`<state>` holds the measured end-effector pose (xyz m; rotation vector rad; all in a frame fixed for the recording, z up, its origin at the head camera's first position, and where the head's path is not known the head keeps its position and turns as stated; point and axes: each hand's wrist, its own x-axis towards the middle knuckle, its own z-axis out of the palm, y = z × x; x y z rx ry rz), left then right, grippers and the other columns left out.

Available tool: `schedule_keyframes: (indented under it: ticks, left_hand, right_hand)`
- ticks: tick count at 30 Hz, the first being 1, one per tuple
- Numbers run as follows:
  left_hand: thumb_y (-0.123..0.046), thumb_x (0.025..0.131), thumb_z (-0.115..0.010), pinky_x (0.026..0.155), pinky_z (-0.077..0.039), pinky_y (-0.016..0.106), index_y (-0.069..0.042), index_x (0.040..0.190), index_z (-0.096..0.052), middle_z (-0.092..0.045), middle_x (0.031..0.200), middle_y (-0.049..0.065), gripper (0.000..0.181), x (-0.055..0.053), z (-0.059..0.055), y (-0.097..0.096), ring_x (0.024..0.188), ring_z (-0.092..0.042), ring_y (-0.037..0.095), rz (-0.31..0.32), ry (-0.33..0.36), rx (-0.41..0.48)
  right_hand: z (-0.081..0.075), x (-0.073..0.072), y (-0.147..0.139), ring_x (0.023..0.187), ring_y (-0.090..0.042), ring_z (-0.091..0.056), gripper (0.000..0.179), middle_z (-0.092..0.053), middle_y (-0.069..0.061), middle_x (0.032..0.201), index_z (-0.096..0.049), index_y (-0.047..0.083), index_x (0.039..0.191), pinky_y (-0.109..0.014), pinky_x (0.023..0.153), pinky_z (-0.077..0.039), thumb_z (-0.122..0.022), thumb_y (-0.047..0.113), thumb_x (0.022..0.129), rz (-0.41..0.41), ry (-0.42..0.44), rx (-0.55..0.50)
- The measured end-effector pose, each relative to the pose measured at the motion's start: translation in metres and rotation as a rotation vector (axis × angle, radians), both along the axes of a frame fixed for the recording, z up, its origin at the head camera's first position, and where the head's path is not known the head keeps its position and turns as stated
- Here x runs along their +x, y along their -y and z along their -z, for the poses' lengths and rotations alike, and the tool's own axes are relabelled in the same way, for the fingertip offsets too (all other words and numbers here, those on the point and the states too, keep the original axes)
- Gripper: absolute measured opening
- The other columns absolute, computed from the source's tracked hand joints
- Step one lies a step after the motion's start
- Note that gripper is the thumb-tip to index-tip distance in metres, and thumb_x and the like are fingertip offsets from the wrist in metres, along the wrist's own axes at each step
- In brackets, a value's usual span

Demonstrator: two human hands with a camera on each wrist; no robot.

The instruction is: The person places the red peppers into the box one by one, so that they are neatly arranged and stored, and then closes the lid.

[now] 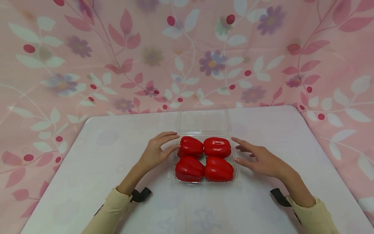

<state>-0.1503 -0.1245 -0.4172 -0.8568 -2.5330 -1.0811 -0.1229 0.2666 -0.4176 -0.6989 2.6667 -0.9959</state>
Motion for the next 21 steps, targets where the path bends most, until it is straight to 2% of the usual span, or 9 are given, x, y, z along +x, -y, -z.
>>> schedule_keyframes:
  ticks: [5,12,17,21]
  left_hand:
    - [-0.019,0.090,-0.074,0.091,-0.053,0.039,-0.010,0.130,-0.064,-0.063,0.127,0.006,0.041,-0.006,0.003,0.004,0.108,-0.064,0.022,-0.088,0.082,0.057]
    - [-0.020,0.094,-0.069,0.084,-0.056,0.039,-0.005,0.138,-0.054,-0.061,0.131,0.015,0.048,-0.016,0.008,0.006,0.103,-0.068,0.024,-0.174,0.235,0.156]
    - [-0.022,0.097,-0.065,0.080,-0.058,0.037,-0.006,0.141,-0.050,-0.061,0.130,0.016,0.050,-0.023,0.011,0.006,0.104,-0.067,0.027,-0.198,0.392,0.215]
    - [-0.019,0.098,-0.062,0.082,-0.057,0.036,-0.002,0.143,-0.045,-0.060,0.131,0.017,0.051,-0.029,0.013,0.005,0.105,-0.068,0.026,-0.173,0.517,0.319]
  right_hand:
    - [-0.005,-0.012,0.001,0.114,-0.034,-0.061,0.069,-0.059,-0.014,0.132,-0.033,0.025,0.154,-0.053,0.084,-0.055,-0.067,0.028,0.094,0.020,-0.071,-0.029]
    - [-0.007,-0.034,0.006,0.111,-0.036,-0.062,0.066,-0.060,-0.018,0.130,-0.035,0.017,0.153,-0.052,0.081,-0.056,-0.067,0.023,0.095,0.066,-0.132,-0.073]
    - [-0.008,-0.048,0.009,0.110,-0.041,-0.062,0.065,-0.059,-0.022,0.130,-0.035,0.011,0.152,-0.057,0.082,-0.054,-0.066,0.022,0.096,0.111,-0.133,-0.089]
    - [-0.008,-0.059,0.010,0.109,-0.043,-0.062,0.064,-0.059,-0.024,0.129,-0.036,0.007,0.151,-0.058,0.084,-0.052,-0.065,0.022,0.096,0.157,-0.103,-0.082]
